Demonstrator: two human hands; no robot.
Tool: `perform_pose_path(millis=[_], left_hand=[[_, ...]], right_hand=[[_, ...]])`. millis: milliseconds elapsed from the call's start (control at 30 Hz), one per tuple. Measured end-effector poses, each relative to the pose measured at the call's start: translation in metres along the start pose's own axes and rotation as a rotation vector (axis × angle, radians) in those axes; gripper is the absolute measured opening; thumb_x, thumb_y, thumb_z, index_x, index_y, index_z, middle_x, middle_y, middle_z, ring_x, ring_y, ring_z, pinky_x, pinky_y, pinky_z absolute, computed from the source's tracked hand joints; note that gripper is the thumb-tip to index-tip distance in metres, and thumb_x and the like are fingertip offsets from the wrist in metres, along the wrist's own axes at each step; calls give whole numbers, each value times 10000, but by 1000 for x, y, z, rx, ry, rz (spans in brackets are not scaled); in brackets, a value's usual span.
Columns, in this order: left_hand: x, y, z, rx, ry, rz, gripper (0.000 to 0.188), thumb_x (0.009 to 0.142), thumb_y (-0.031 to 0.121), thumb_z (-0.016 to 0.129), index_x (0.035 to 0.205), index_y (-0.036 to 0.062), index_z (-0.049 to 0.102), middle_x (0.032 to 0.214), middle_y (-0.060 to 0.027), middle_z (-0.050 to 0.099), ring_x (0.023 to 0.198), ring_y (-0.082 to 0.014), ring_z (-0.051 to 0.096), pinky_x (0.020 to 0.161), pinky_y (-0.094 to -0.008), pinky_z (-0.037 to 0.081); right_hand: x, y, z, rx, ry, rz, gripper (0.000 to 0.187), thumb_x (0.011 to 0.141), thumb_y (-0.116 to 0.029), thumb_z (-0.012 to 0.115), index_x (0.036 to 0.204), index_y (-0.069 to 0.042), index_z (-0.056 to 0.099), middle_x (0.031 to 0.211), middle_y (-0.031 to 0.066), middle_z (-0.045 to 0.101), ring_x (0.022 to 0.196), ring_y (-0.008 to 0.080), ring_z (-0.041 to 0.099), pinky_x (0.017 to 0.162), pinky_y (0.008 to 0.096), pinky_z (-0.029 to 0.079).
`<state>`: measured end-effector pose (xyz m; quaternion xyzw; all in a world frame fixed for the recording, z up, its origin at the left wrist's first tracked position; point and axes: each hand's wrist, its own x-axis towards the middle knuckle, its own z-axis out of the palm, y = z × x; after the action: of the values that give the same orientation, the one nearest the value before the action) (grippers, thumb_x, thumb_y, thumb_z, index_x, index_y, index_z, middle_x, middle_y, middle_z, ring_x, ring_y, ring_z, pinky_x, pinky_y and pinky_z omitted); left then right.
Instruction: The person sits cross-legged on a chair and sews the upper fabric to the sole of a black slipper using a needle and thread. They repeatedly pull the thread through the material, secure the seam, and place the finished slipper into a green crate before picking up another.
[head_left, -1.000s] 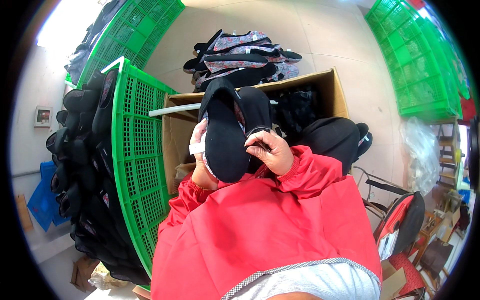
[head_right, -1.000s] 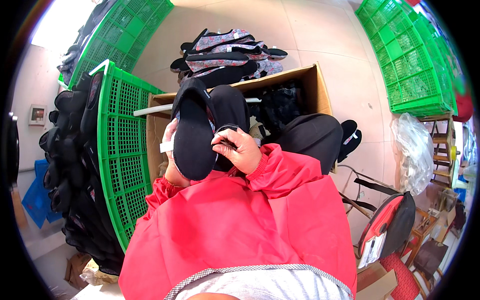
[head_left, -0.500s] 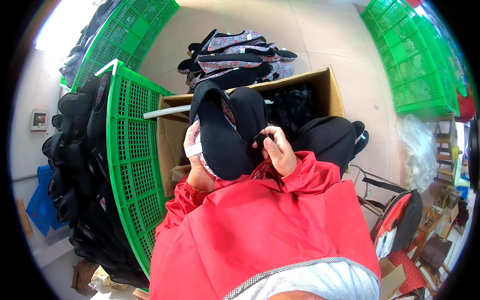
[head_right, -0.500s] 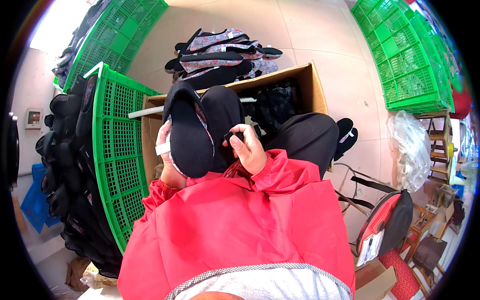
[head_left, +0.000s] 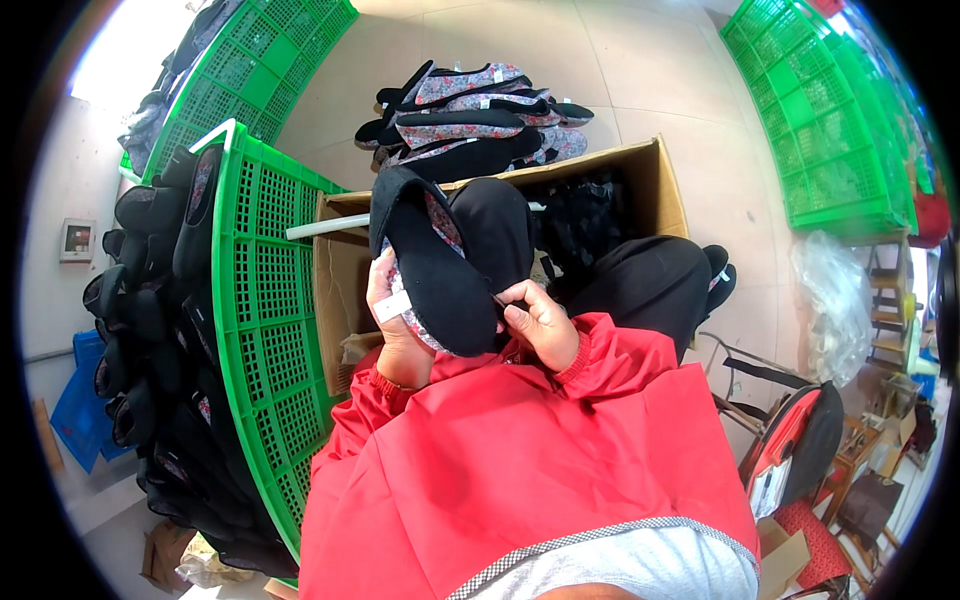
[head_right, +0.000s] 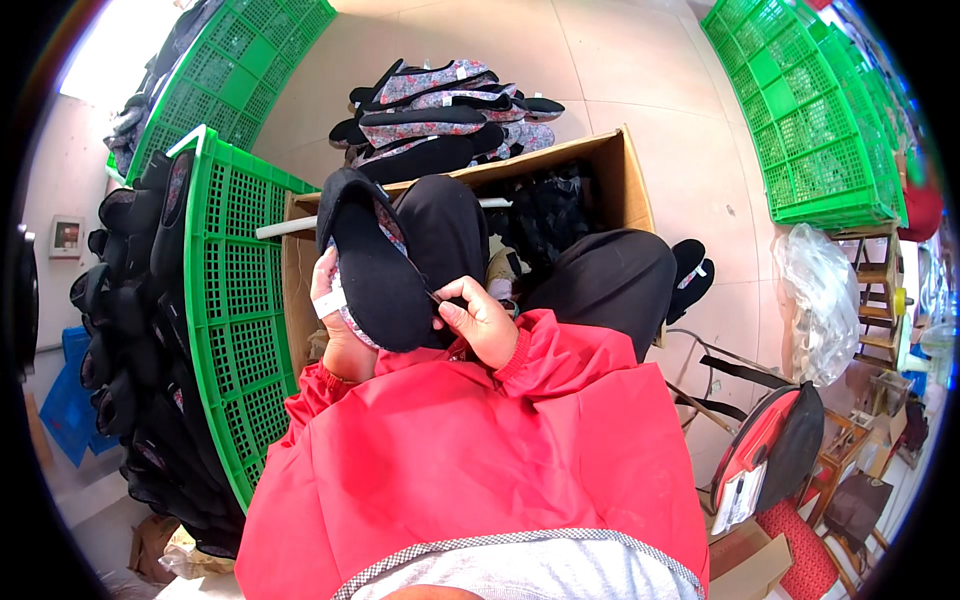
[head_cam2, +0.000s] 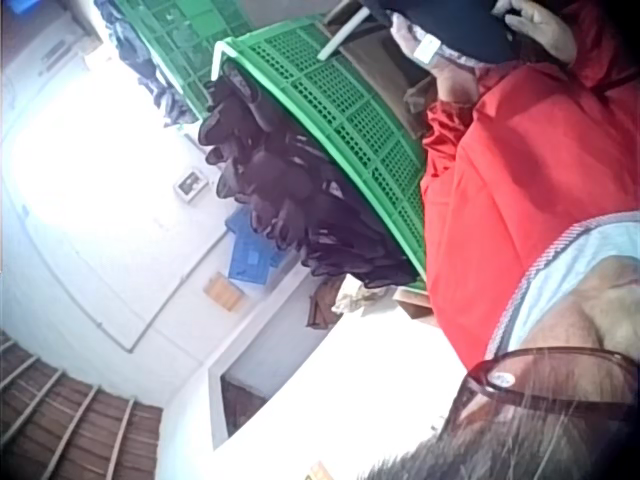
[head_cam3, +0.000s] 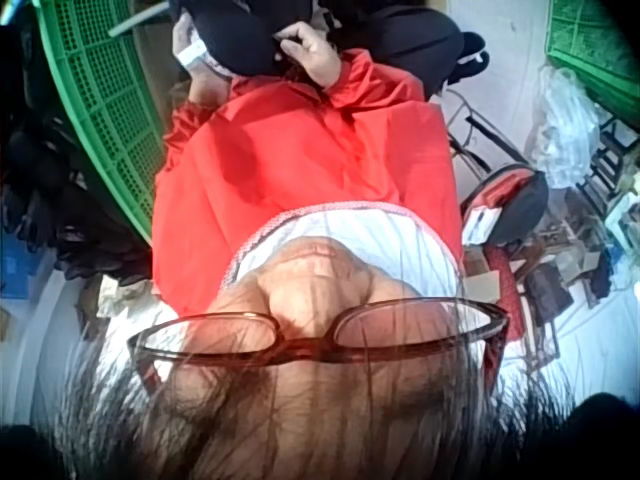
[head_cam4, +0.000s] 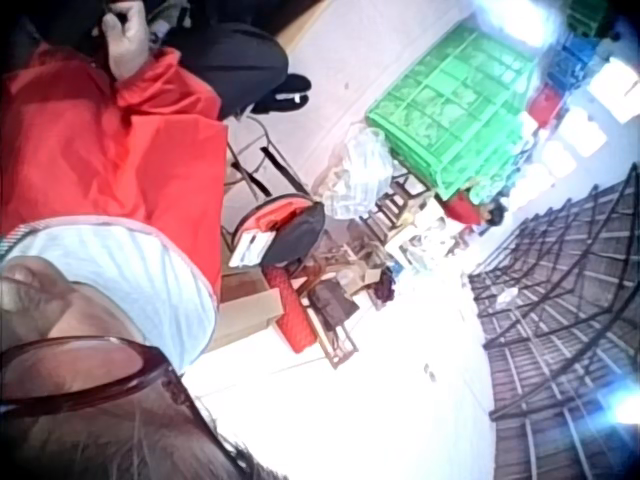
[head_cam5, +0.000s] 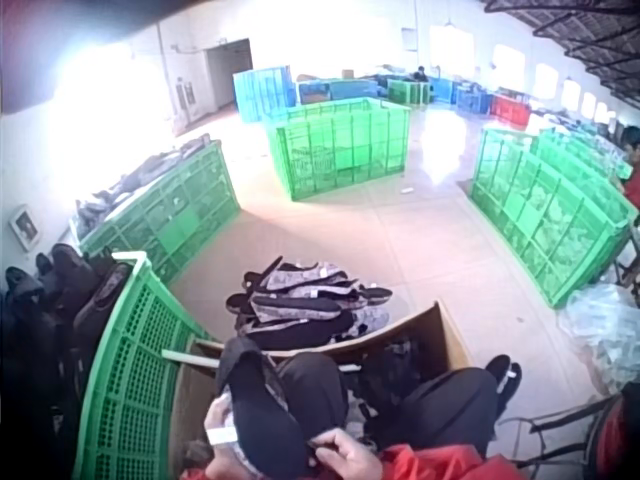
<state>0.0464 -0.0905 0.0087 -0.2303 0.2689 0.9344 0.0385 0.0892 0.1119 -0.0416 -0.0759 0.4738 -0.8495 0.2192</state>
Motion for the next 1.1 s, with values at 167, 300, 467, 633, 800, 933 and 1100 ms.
perform_pose_path(millis=[167, 300, 467, 633, 800, 933, 1100], left_hand=[[0, -2, -3, 55, 56, 67, 345, 914, 338, 550, 1067, 42, 639, 993, -103, 695, 877, -239, 675, 819, -345, 551], [6, -5, -14, 91, 64, 137, 312, 920, 321, 542, 1041, 49, 637, 974, -98, 690, 867, -225, 673, 804, -330, 552], [6, -6, -19, 172, 16, 198, 288, 926, 295, 534, 1057, 55, 623, 999, -91, 682, 884, -213, 670, 812, -327, 547], [8, -6, -22, 190, 24, 228, 224, 929, 237, 530, 1044, 63, 613, 971, -64, 661, 872, -183, 652, 807, -304, 529], [3, -10, -7, 143, 63, 251, 131, 912, 148, 553, 990, 65, 618, 892, -16, 633, 812, -122, 621, 760, -255, 501], [1, -11, -2, 200, 67, 308, 136, 908, 134, 556, 993, 53, 625, 904, -14, 639, 810, -114, 618, 756, -250, 495], [-2, -8, 6, 221, 74, 394, 115, 909, 90, 563, 985, 41, 634, 865, -4, 646, 768, -97, 613, 723, -233, 490]], right_hand=[[0, -1, 6, -44, 69, -3, 189, 1027, -182, 506, 1118, -17, 494, 926, 19, 577, 848, 77, 538, 803, 230, 450], [-1, 0, 6, -58, 102, 53, 192, 1021, -181, 517, 1118, -17, 499, 905, 14, 564, 823, 76, 530, 781, 229, 450], [0, 3, 5, -69, 156, 65, 194, 1011, -184, 533, 1121, -24, 515, 871, 4, 551, 778, 67, 510, 728, 216, 434], [0, 5, 4, -21, 175, 84, 183, 1009, -176, 535, 1124, -35, 522, 847, 0, 546, 734, 53, 485, 675, 195, 410], [1, -1, 7, 27, 211, 57, 155, 1012, -178, 531, 1098, -49, 529, 821, 9, 556, 681, 52, 472, 633, 194, 397], [3, -1, 2, 117, 321, 35, 136, 1013, -221, 522, 1075, -100, 529, 767, 19, 564, 526, 40, 377, 436, 184, 267], [5, -6, -9, 201, 498, 52, 160, 1007, -194, 529, 1122, -83, 518, 838, 31, 604, 551, 29, 403, 438, 166, 295]])
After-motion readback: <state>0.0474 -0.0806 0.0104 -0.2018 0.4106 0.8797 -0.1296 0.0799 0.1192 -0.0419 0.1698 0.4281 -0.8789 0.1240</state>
